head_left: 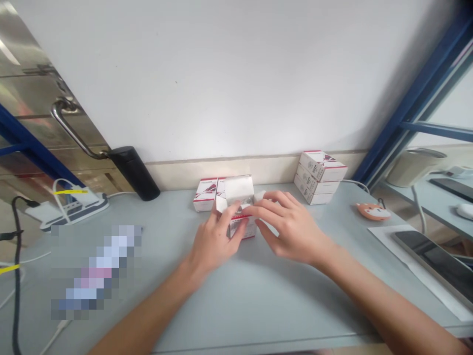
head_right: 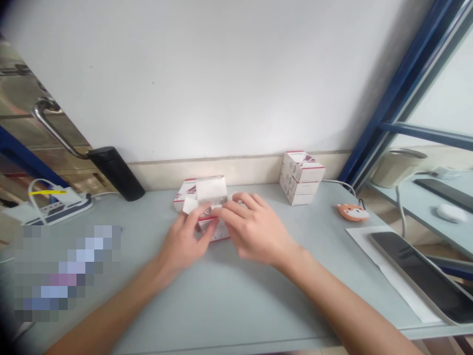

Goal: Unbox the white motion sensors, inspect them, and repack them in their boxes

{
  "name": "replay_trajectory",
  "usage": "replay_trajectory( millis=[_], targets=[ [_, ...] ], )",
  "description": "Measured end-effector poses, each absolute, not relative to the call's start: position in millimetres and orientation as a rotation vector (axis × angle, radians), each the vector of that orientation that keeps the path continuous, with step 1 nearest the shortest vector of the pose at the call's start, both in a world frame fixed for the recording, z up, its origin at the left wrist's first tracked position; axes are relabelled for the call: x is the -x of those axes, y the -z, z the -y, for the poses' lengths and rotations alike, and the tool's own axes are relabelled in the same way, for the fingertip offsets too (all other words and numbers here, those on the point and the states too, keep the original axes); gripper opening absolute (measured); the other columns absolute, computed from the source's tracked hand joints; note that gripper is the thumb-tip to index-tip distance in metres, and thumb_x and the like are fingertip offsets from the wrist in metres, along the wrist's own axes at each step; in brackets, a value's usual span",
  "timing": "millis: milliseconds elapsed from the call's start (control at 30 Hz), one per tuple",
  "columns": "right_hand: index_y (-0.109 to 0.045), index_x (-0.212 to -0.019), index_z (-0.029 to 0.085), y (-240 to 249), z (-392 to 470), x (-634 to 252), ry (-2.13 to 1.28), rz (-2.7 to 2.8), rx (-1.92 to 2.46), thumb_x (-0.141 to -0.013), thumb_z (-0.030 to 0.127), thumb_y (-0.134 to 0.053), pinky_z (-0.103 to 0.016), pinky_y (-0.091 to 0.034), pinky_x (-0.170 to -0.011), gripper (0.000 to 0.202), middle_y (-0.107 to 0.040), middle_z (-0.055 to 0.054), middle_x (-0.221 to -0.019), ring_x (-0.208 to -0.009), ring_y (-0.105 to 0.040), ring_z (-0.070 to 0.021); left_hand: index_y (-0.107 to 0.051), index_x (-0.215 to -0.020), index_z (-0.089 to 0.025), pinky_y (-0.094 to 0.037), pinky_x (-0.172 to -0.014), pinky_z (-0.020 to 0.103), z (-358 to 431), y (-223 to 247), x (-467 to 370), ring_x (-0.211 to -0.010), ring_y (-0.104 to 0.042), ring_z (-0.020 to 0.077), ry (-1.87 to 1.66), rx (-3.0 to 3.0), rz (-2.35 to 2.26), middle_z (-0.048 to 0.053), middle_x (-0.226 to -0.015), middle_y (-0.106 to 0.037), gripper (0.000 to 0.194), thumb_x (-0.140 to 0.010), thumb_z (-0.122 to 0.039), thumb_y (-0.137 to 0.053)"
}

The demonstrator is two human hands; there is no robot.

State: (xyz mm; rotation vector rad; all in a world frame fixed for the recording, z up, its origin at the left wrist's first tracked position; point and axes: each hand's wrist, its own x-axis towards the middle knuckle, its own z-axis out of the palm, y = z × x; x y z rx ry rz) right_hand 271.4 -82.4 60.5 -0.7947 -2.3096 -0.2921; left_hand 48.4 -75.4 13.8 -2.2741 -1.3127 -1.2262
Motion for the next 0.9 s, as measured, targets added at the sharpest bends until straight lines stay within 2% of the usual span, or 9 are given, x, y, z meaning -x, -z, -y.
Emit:
replay_trajectory(
  millis=[133,267,367,433,500,567,700,833,900],
  targets=[
    [-0.061,-0.136,0.027,-56.6,80.4,-269.2,0.199,2.249,0.823,-0.099,0.011,-0.056,-0.047,-0.053,-0.092,0.041,-0.075,-0.007,-0.119,-0.109,-0.061,-0.0293,-0.056,-0.138,-0.03,-0.054,-0.057,0.026,74.1,-12.4,-46.2,-0.066,-0.069,0.0145,1.266,2.339,1.369,0.006,-0.113,-0.073,0.039,-0.1,-0.037,-0.063],
    [-0.057,-0.139,0.028,-47.0,73.4,-267.2,0.15,1.89,0.917,-0.099,0.02,-0.065,-0.053,-0.053,-0.103,0.043,-0.061,-0.014,-0.141,-0.124,-0.059,-0.031,-0.032,-0.15,-0.027,-0.057,-0.06,0.026,68.3,-4.8,-44.3,-0.067,-0.069,0.0135,1.63,2.451,1.417,0.005,-0.107,-0.073,0.068,-0.096,-0.039,-0.071],
    [-0.054,-0.137,0.027,-40.1,69.5,-265.6,-0.12,1.697,1.015,-0.096,0.035,-0.073,-0.05,-0.059,-0.098,0.046,-0.062,-0.014,-0.135,-0.12,-0.064,-0.0299,-0.021,-0.153,-0.027,-0.06,-0.064,0.026,64.8,-2.6,-44.7,-0.077,-0.073,0.0159,1.902,2.53,1.445,0.006,-0.105,-0.074,0.077,-0.096,-0.037,-0.071],
    [-0.059,-0.13,0.027,-37.8,69.4,-265.2,-0.286,1.749,1.007,-0.1,0.039,-0.067,-0.047,-0.06,-0.097,0.032,-0.066,-0.011,-0.132,-0.115,-0.068,-0.0262,-0.024,-0.155,-0.027,-0.061,-0.065,0.026,64.1,-3.7,-44.5,-0.081,-0.074,0.0169,1.954,2.541,1.5,0.006,-0.105,-0.075,0.076,-0.096,-0.038,-0.072],
    [-0.064,-0.125,0.029,-38.0,71.2,-265.2,-0.376,1.856,0.986,-0.106,0.036,-0.058,-0.045,-0.058,-0.102,0.022,-0.063,-0.01,-0.141,-0.123,-0.067,-0.0248,-0.033,-0.155,-0.027,-0.062,-0.067,0.027,64.4,-5.9,-43.3,-0.085,-0.075,0.0178,1.889,2.546,1.506,0.008,-0.113,-0.074,0.071,-0.097,-0.038,-0.072],
    [-0.065,-0.125,0.029,-39.8,73.4,-265.2,-0.441,1.934,0.921,-0.108,0.033,-0.054,-0.044,-0.056,-0.105,0.021,-0.062,-0.009,-0.145,-0.132,-0.062,-0.0251,-0.047,-0.151,-0.029,-0.063,-0.074,0.03,65.4,-9.0,-41.6,-0.094,-0.075,0.019,1.738,2.578,1.406,0.01,-0.125,-0.071,0.056,-0.099,-0.036,-0.069],
    [-0.064,-0.116,0.026,-40.6,72.6,-265.3,-0.481,1.891,0.765,-0.104,0.032,-0.063,-0.044,-0.055,-0.105,0.014,-0.071,-0.009,-0.128,-0.122,-0.068,-0.0242,-0.063,-0.134,-0.029,-0.062,-0.086,0.033,67.9,-16.1,-40.5,-0.111,-0.071,0.0219,1.513,2.629,1.195,0.008,-0.128,-0.068,0.032,-0.102,-0.03,-0.063],
    [-0.049,-0.133,0.027,-36.3,67.4,-266.9,-0.389,1.78,0.754,-0.097,0.033,-0.073,-0.046,-0.058,-0.098,0.043,-0.073,-0.01,-0.123,-0.11,-0.07,-0.0251,-0.063,-0.128,-0.027,-0.061,-0.086,0.032,67.3,-13.7,-42.8,-0.113,-0.071,0.0218,1.547,2.684,1.25,0.008,-0.127,-0.069,0.024,-0.104,-0.031,-0.061],
    [-0.051,-0.132,0.027,-36.7,66.4,-268.2,-0.343,1.834,0.74,-0.098,0.034,-0.071,-0.046,-0.058,-0.096,0.04,-0.072,-0.011,-0.122,-0.109,-0.07,-0.0253,-0.055,-0.132,-0.027,-0.062,-0.082,0.031,65.1,-6.2,-43.8,-0.107,-0.073,0.0205,1.665,2.691,1.258,0.008,-0.126,-0.069,0.032,-0.103,-0.032,-0.064]
  ],
)
